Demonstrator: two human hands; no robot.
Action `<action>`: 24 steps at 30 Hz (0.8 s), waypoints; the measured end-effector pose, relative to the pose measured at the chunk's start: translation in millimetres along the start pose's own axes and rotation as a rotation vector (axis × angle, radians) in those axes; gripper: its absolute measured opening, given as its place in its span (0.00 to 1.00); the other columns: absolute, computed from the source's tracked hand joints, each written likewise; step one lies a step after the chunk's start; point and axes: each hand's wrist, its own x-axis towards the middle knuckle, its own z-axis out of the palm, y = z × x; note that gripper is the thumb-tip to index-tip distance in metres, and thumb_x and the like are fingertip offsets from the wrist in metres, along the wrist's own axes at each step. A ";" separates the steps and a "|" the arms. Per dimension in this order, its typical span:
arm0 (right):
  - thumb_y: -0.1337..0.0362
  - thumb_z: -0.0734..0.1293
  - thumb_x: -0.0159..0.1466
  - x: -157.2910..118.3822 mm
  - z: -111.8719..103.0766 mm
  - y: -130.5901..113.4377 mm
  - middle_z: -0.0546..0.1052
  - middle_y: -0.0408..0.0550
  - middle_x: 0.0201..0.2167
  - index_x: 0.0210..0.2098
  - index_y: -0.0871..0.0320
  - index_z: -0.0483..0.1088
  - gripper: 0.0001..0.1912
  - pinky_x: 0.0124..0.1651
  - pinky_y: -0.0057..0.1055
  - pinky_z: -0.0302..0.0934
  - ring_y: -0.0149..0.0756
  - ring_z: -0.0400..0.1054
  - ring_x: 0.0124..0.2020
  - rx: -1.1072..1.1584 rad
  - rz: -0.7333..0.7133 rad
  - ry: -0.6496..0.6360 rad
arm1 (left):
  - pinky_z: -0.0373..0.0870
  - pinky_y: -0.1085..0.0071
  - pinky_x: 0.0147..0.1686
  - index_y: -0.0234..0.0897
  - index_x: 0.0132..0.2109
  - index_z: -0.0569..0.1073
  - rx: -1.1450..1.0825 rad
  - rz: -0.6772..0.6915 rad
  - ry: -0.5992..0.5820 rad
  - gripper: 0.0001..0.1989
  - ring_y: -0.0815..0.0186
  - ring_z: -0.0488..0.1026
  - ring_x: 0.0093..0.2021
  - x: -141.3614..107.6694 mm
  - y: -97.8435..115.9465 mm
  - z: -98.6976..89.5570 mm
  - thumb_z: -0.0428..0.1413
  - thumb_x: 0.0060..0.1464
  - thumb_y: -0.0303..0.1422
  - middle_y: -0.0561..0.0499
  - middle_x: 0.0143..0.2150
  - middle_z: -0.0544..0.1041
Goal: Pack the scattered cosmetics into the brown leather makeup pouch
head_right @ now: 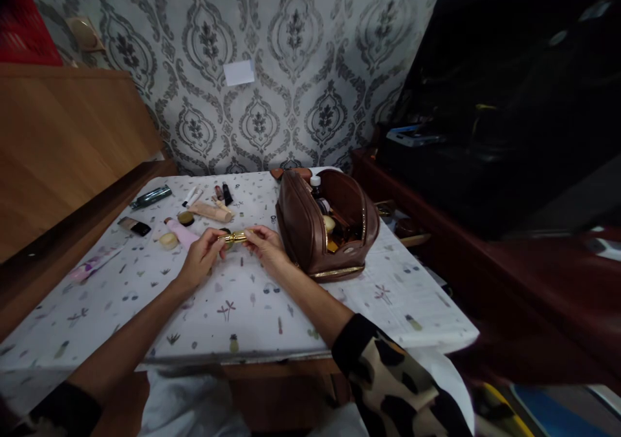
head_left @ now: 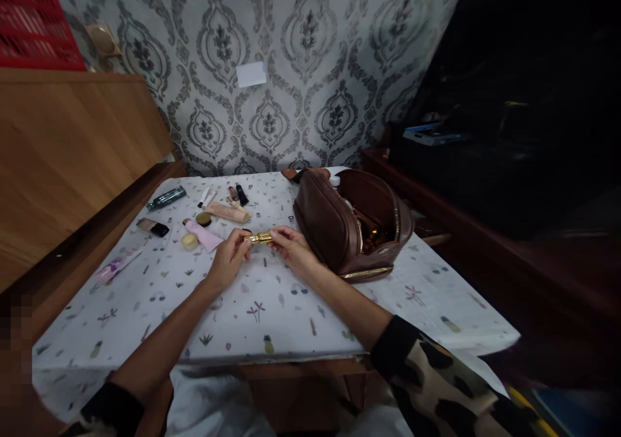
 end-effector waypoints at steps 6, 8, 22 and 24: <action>0.54 0.83 0.41 0.2 -0.1 2.7 0.79 0.42 0.30 0.30 0.57 0.73 0.23 0.35 0.27 0.64 0.28 0.69 0.27 0.002 0.006 -0.002 | 0.64 0.70 0.33 0.40 0.43 0.67 0.054 -0.004 0.017 0.13 0.68 0.69 0.25 -0.2 -0.5 2.0 0.48 0.66 0.44 0.59 0.24 0.71; 0.54 0.83 0.40 -1.8 2.0 3.3 0.79 0.41 0.30 0.31 0.57 0.74 0.24 0.35 0.27 0.65 0.28 0.70 0.28 0.004 -0.006 -0.023 | 0.63 0.71 0.31 0.40 0.38 0.66 0.046 -0.034 0.027 0.14 0.68 0.68 0.23 -0.3 -1.7 1.4 0.46 0.67 0.45 0.59 0.22 0.70; 0.46 0.81 0.42 -4.7 3.2 0.9 0.73 0.38 0.19 0.26 0.58 0.68 0.28 0.21 0.22 0.51 0.24 0.65 0.19 -0.057 0.066 -0.033 | 0.62 0.73 0.30 0.38 0.43 0.69 0.020 0.043 0.048 0.14 0.68 0.68 0.29 -4.1 2.5 1.2 0.48 0.65 0.44 0.55 0.29 0.71; 0.45 0.81 0.42 -5.0 3.5 1.4 0.74 0.39 0.20 0.27 0.58 0.66 0.29 0.20 0.22 0.51 0.24 0.65 0.18 -0.070 0.077 -0.041 | 0.62 0.73 0.30 0.38 0.43 0.70 0.003 0.042 0.060 0.14 0.68 0.68 0.30 -4.3 0.2 1.2 0.48 0.65 0.44 0.55 0.29 0.71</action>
